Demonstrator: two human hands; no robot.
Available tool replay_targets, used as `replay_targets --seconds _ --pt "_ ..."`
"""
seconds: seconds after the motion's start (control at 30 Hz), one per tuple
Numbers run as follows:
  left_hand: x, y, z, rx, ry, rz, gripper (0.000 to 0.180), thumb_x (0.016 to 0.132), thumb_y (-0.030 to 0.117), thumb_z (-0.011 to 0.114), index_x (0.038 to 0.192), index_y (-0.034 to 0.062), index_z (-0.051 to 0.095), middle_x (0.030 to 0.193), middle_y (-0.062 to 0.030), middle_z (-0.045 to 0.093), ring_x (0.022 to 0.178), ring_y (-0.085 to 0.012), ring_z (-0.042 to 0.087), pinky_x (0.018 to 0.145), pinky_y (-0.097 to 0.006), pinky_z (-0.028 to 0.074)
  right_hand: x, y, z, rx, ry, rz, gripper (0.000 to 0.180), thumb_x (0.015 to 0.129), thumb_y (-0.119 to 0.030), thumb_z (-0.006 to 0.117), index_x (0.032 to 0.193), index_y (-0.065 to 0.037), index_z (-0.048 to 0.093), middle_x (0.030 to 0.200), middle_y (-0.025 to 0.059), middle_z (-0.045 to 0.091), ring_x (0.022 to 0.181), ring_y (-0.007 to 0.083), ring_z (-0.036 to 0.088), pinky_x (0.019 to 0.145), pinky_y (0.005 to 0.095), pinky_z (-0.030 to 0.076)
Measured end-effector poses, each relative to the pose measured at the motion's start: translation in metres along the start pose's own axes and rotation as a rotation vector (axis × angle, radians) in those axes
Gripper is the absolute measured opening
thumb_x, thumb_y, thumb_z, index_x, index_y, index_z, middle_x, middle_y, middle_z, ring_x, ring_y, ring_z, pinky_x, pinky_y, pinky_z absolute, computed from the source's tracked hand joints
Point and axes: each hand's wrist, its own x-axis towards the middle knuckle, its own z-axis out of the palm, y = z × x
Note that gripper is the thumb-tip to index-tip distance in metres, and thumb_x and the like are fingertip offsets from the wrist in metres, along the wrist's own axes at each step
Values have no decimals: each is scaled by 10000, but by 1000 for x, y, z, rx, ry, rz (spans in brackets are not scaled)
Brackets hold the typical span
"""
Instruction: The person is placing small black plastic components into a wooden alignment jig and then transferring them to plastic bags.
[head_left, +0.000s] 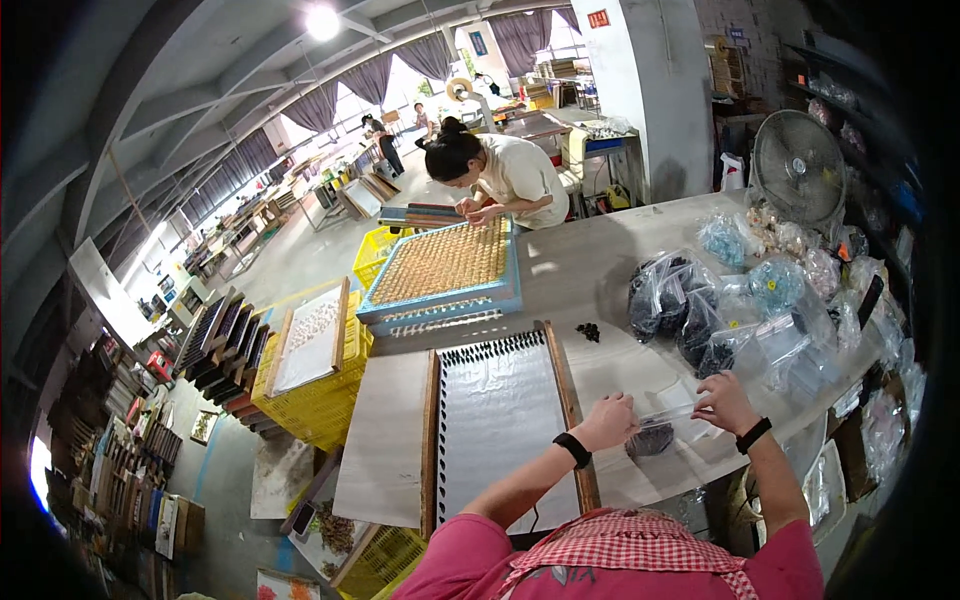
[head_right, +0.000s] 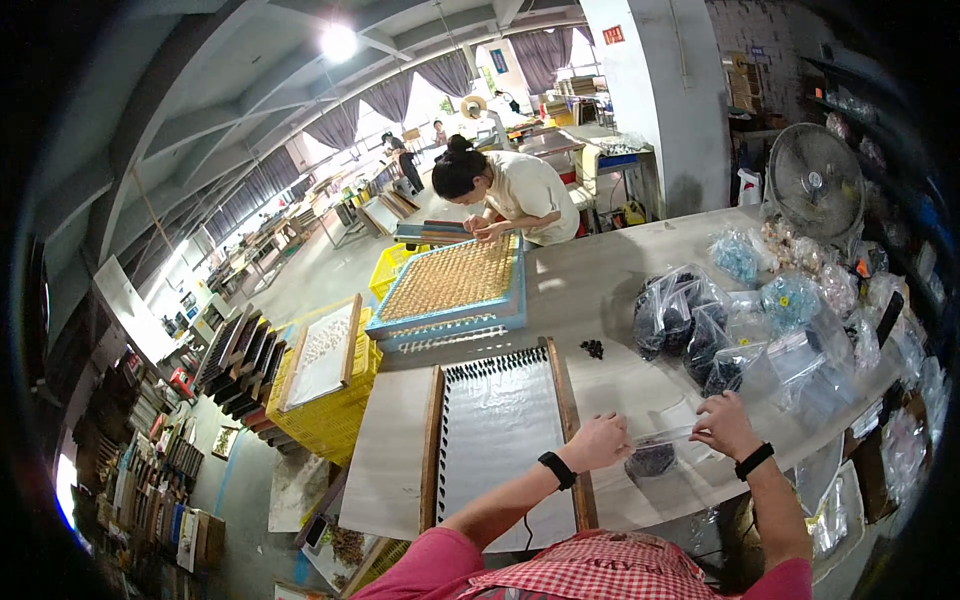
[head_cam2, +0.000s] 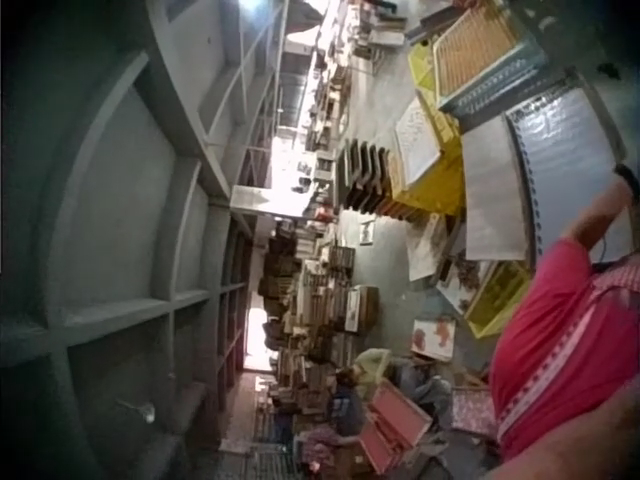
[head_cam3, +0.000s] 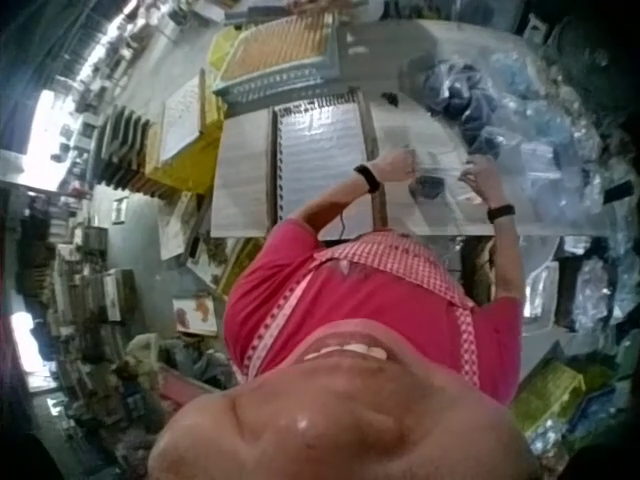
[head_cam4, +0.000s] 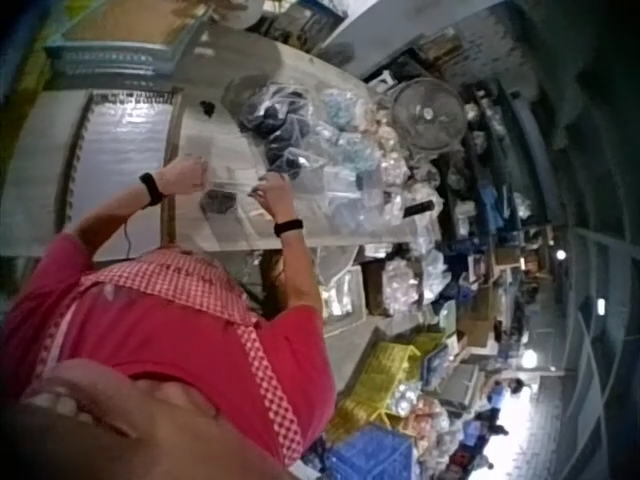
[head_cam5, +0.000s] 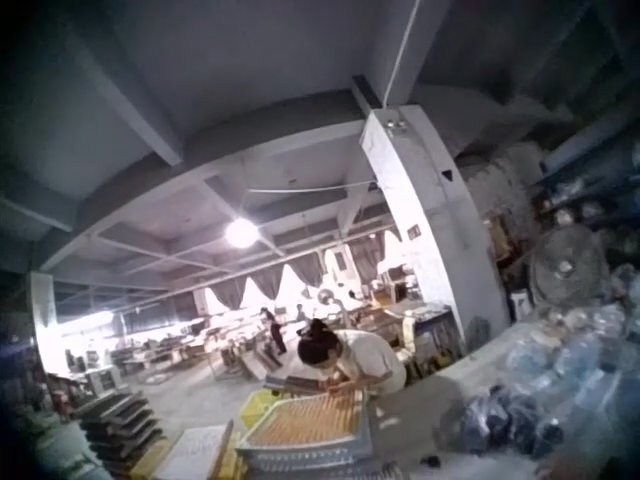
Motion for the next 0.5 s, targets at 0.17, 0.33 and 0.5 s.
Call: replay_targets --seconds 0.17,0.33,0.5 --pt "-14 9 -24 -37 180 65 205 854 300 632 819 117 718 921 -65 567 997 -248 534 875 -400 434 -5 -6 -14 45 72 37 164 720 -377 775 727 -215 746 931 -7 635 983 204 570 945 422 356" --pt "-4 4 -10 160 25 124 190 844 291 641 807 119 714 924 -48 558 990 -241 523 904 -398 414 -10 -7 5 -10 -109 21 133 739 -341 771 722 -213 739 883 -18 629 942 193 580 928 418 357" --pt "-6 -1 -22 110 75 198 189 827 299 643 790 127 711 924 -49 556 996 -241 514 941 -421 402 -18 -12 3 105 -27 104 102 697 -311 796 726 -229 744 875 -14 635 925 198 589 909 438 370"
